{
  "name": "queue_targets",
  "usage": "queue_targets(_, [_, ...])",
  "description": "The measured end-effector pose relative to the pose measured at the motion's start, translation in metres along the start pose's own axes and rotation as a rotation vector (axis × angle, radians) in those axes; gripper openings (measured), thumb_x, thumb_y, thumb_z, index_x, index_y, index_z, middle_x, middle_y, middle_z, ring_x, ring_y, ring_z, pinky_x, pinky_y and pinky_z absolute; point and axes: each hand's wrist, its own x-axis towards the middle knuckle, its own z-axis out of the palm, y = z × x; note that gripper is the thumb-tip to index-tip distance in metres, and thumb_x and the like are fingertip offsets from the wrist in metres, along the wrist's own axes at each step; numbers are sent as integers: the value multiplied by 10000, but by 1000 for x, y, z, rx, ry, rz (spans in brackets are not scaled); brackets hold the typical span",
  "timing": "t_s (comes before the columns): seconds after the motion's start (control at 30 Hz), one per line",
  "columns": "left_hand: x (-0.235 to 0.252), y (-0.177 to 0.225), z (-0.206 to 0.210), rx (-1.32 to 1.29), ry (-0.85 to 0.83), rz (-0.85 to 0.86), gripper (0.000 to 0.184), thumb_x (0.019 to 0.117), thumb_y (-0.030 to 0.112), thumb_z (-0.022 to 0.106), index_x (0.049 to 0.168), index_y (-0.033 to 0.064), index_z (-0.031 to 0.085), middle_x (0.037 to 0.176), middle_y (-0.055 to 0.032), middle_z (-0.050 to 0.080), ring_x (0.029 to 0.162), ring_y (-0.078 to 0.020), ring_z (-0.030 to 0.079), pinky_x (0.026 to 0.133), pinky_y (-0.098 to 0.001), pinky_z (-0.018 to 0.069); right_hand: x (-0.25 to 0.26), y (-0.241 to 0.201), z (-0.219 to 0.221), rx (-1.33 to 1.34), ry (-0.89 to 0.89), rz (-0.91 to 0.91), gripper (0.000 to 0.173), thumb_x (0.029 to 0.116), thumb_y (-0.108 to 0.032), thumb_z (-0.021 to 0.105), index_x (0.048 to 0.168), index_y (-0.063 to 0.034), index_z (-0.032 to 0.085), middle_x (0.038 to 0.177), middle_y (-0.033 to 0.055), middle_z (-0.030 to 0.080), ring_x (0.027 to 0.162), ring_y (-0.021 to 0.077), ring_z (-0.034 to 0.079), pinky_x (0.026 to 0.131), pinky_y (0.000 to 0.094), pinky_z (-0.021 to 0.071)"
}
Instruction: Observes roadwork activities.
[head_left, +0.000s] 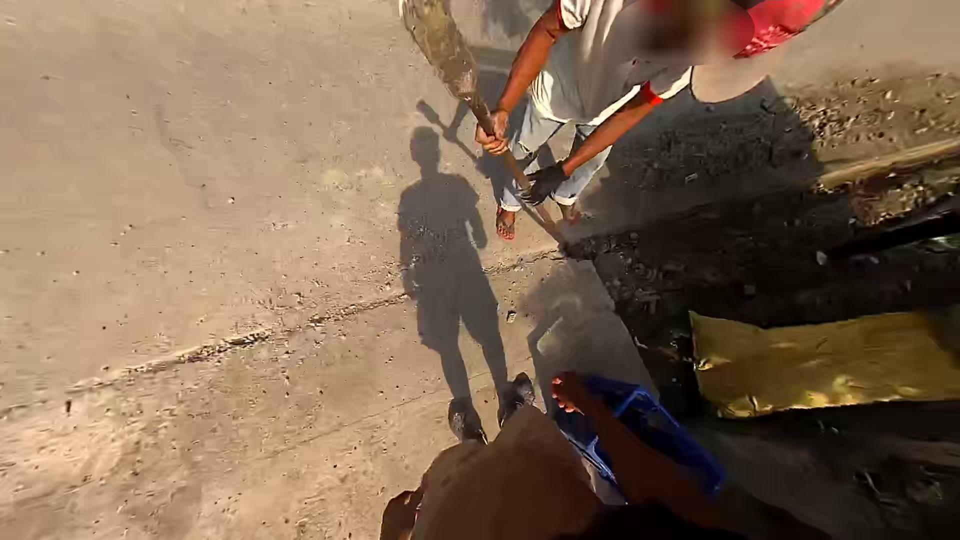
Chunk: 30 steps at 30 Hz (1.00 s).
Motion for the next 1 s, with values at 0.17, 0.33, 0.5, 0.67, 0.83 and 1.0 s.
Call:
queue_targets(0.17, [19, 0, -9, 104, -44, 44, 473, 1058, 412, 551, 1190, -11, 715, 1136, -242, 721, 1094, -384, 690, 1007, -580, 500, -7, 42, 9, 99, 24, 5, 405, 1068, -285, 526, 1354, -4, 587, 1192, 229, 683, 967, 333, 718, 873, 507, 582])
queue_targets(0.33, [46, 51, -53, -7, -23, 76, 459, 1087, 370, 501, 1252, -27, 660, 1165, -220, 711, 1027, -340, 714, 920, -532, 559, -23, 105, 39, 183, 0, 205, 420, 1066, -286, 547, 1377, -4, 570, 1210, 239, 676, 972, 346, 719, 871, 506, 588])
queue_targets(0.5, [52, 107, -71, 3, -1, 180, 440, 1087, 355, 506, 1261, -21, 654, 1190, -219, 702, 1052, -337, 703, 929, -521, 546, -41, 132, 57, 249, -7, 289, 411, 1065, -281, 546, 1362, 2, 570, 1175, 224, 686, 935, 319, 719, 841, 484, 589])
queue_targets(0.67, [45, 126, -50, 71, -82, 218, 440, 1089, 343, 503, 1245, -40, 654, 1191, -226, 702, 1062, -338, 705, 944, -523, 550, -35, 127, 58, 297, 13, 257, 398, 1070, -296, 532, 1345, -17, 598, 1155, 203, 694, 910, 301, 717, 822, 475, 591])
queue_targets(0.83, [45, 99, -34, 166, -145, 147, 469, 1090, 371, 486, 1211, -41, 674, 1154, -219, 718, 1031, -336, 717, 932, -523, 555, -25, 117, 47, 291, 35, 157, 401, 1066, -286, 538, 1352, -10, 593, 1182, 225, 688, 944, 340, 717, 844, 515, 586])
queue_targets(1.0, [45, 70, -39, 127, -91, 66, 456, 1085, 368, 502, 1200, -34, 686, 1143, -209, 725, 1022, -318, 720, 940, -506, 554, -22, 110, 38, 248, 25, 158, 395, 1071, -282, 524, 1348, -10, 593, 1190, 222, 686, 938, 328, 718, 846, 497, 585])
